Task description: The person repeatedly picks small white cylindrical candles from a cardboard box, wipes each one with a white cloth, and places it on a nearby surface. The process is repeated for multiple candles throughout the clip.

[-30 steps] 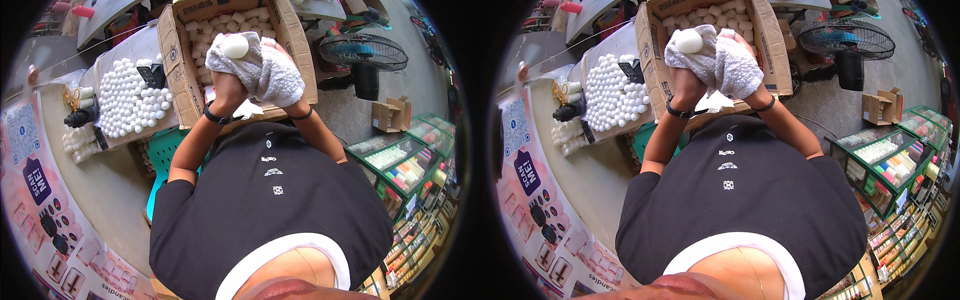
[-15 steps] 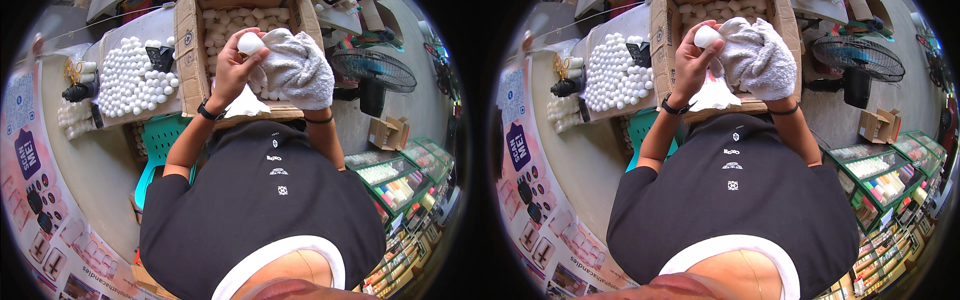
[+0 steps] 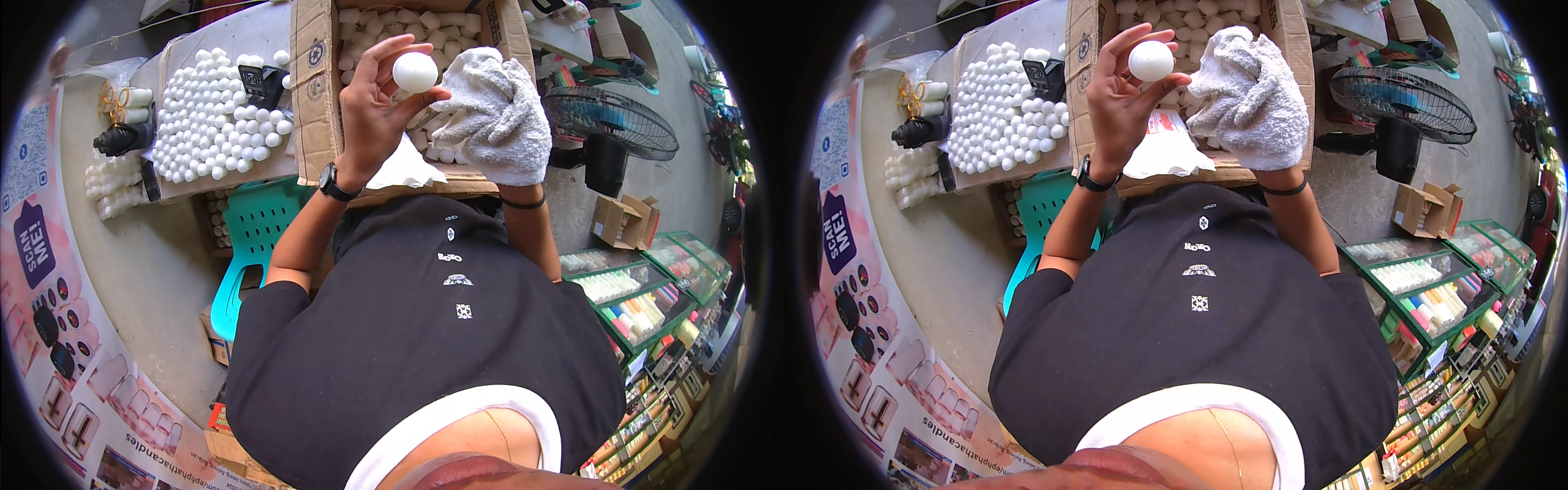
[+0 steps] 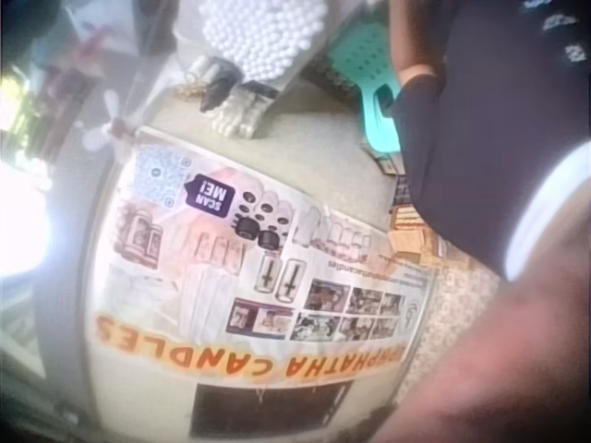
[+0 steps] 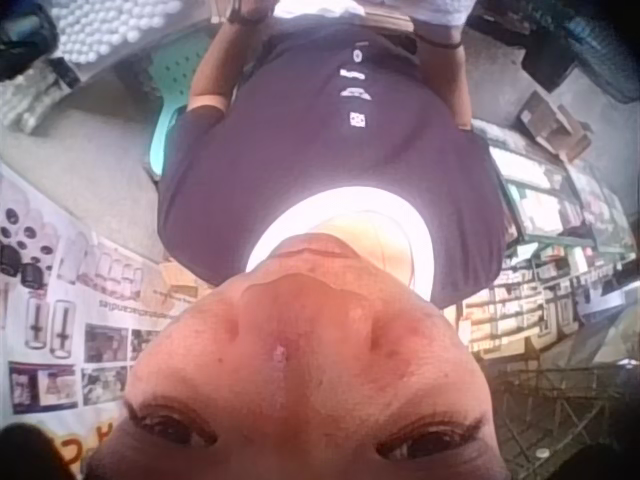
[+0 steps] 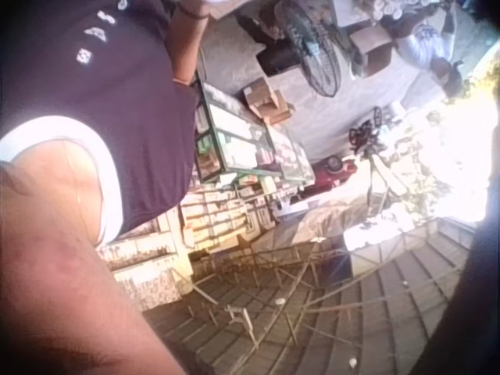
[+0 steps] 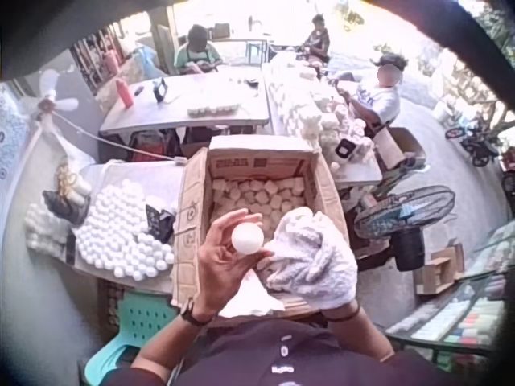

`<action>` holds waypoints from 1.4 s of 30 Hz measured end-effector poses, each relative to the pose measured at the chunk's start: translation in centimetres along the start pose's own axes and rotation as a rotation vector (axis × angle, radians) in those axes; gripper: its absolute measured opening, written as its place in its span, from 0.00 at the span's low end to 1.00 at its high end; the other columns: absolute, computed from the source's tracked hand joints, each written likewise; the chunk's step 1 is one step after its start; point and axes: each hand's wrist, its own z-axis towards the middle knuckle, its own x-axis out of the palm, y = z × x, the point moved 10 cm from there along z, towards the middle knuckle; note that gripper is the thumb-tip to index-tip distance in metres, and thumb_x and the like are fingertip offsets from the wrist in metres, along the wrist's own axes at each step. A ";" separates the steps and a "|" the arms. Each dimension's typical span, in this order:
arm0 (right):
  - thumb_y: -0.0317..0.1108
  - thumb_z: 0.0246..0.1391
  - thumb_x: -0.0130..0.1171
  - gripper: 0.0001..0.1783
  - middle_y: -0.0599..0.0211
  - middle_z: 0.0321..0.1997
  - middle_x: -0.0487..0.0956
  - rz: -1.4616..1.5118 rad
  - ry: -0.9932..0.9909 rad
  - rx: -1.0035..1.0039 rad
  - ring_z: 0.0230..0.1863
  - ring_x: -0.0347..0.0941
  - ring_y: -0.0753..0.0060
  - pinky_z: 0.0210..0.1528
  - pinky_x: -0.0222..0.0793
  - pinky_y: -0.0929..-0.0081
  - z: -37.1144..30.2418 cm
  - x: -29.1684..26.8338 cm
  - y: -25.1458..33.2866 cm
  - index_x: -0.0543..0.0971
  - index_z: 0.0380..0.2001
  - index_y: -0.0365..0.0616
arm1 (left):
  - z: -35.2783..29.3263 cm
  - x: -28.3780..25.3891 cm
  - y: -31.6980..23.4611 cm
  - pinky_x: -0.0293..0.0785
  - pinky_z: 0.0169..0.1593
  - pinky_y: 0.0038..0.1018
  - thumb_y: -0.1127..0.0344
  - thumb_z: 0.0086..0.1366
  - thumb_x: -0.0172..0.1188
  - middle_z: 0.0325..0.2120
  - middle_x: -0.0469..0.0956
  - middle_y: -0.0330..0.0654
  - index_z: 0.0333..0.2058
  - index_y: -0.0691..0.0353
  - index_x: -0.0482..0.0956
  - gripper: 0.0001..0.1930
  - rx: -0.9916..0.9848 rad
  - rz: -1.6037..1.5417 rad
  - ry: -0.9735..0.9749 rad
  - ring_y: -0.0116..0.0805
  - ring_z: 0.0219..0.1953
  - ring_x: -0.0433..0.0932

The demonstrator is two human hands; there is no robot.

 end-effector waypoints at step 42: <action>0.35 0.58 0.48 0.19 0.56 0.50 0.72 0.742 -0.137 0.378 0.52 0.69 0.61 0.56 0.65 0.62 0.8 0.1 -12.1 0.66 0.50 0.39 | -17.5 -49.7 5.6 0.73 0.45 0.24 0.68 0.53 0.68 0.40 0.74 0.45 0.46 0.70 0.70 0.24 -0.097 0.663 -0.899 0.31 0.44 0.74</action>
